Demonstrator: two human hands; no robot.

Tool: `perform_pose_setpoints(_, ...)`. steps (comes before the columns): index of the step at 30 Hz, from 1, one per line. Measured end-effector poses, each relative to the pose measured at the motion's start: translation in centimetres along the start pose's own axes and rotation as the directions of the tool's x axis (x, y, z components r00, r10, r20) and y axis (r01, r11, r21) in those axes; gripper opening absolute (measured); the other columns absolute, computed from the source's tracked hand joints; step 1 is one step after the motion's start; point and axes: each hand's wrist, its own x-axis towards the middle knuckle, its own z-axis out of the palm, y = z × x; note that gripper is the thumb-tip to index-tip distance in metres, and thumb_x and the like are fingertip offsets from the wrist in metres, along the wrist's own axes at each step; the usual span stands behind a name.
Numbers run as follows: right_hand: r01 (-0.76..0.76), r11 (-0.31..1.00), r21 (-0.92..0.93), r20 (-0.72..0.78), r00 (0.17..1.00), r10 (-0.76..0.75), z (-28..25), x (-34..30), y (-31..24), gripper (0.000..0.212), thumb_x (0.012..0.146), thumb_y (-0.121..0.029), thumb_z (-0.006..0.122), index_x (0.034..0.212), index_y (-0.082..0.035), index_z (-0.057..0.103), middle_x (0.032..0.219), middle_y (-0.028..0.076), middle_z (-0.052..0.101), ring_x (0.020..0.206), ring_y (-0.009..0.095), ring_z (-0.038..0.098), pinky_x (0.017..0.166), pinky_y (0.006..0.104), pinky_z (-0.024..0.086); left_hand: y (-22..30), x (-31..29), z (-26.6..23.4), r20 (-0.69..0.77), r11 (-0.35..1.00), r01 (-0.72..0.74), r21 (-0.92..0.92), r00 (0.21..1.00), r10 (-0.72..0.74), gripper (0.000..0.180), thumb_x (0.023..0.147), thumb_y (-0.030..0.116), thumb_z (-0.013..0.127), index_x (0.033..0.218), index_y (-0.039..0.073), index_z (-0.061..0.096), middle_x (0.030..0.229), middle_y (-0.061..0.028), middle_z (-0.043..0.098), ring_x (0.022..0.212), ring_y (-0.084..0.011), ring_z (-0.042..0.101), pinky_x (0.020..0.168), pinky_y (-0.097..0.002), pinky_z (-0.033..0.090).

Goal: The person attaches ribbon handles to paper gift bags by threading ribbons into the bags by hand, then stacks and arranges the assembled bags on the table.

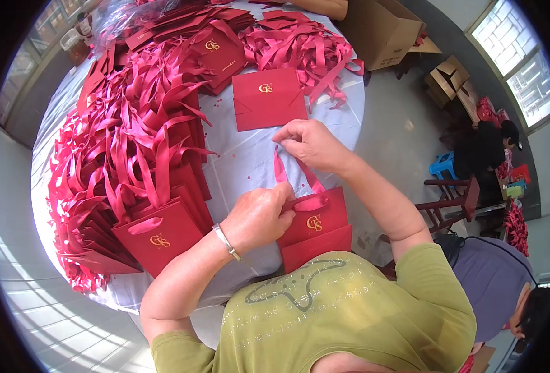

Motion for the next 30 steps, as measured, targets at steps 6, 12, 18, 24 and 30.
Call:
perform_pose_setpoints(6, 0.296, 0.927, -0.229, -0.111, 0.938, -0.327, 1.5, 0.1, 1.3, 0.012, 0.086, -0.002, 0.064, 0.095, 0.002, 0.071, 0.092, 0.010, 0.069, 0.081, 0.021, 0.066, 0.074, 0.0338, 0.053, -0.1, 0.0, 0.1, 0.005, 0.999, -0.014, 0.030, 1.000, 0.014, 0.021, 0.080, 0.011, 0.069, 0.096, 0.002, 0.058, 0.080, -0.0211, 0.068, 0.079, -0.0417, 0.066, 0.070, -0.0489, 0.052)
perform_pose_setpoints(12, 0.386, 0.814, -0.434, -0.084, 0.882, -0.464, 2.2, 0.1, 1.8, 0.009, 0.082, -0.004, 0.067, 0.090, -0.001, 0.071, 0.090, 0.014, 0.067, 0.085, 0.032, 0.066, 0.078, 0.0402, 0.054, 0.0, 0.2, 0.1, 0.027, 0.999, 0.018, 0.044, 0.999, -0.019, 0.025, 0.080, 0.011, 0.072, 0.099, 0.002, 0.059, 0.085, -0.0205, 0.070, 0.082, -0.0402, 0.068, 0.072, -0.0461, 0.053)
perform_pose_setpoints(18, 0.110, 0.994, -0.025, 0.010, 0.994, -0.110, 0.5, 0.3, 0.6, 0.014, 0.086, -0.005, 0.064, 0.096, 0.003, 0.069, 0.089, 0.012, 0.070, 0.082, 0.021, 0.068, 0.076, 0.0345, 0.054, -0.3, 0.3, 0.4, 0.004, 0.998, 0.039, -0.046, 0.999, -0.039, 0.025, 0.080, 0.007, 0.072, 0.100, 0.000, 0.059, 0.087, -0.0193, 0.070, 0.083, -0.0378, 0.069, 0.073, -0.0430, 0.054)
perform_pose_setpoints(24, 0.129, 0.990, -0.053, 0.000, 0.992, -0.129, -0.5, 0.5, 0.8, 0.016, 0.088, -0.005, 0.063, 0.100, 0.004, 0.069, 0.088, 0.009, 0.071, 0.080, 0.014, 0.066, 0.073, 0.0287, 0.053, 0.1, 0.3, 0.3, 0.039, 0.992, 0.095, -0.083, 0.995, -0.092, 0.023, 0.081, 0.006, 0.072, 0.100, 0.000, 0.060, 0.088, -0.0191, 0.070, 0.084, -0.0371, 0.069, 0.073, -0.0415, 0.054)
perform_pose_setpoints(30, -0.045, 0.987, 0.155, 0.102, 0.994, 0.029, -1.9, 0.2, -0.7, 0.016, 0.085, -0.007, 0.063, 0.097, 0.002, 0.070, 0.085, 0.003, 0.068, 0.075, 0.007, 0.059, 0.066, 0.0235, 0.049, 0.2, 0.3, 0.4, 0.035, 0.995, 0.085, -0.058, 0.996, -0.083, 0.024, 0.081, 0.007, 0.072, 0.101, 0.000, 0.060, 0.089, -0.0197, 0.070, 0.086, -0.0371, 0.069, 0.074, -0.0415, 0.054)
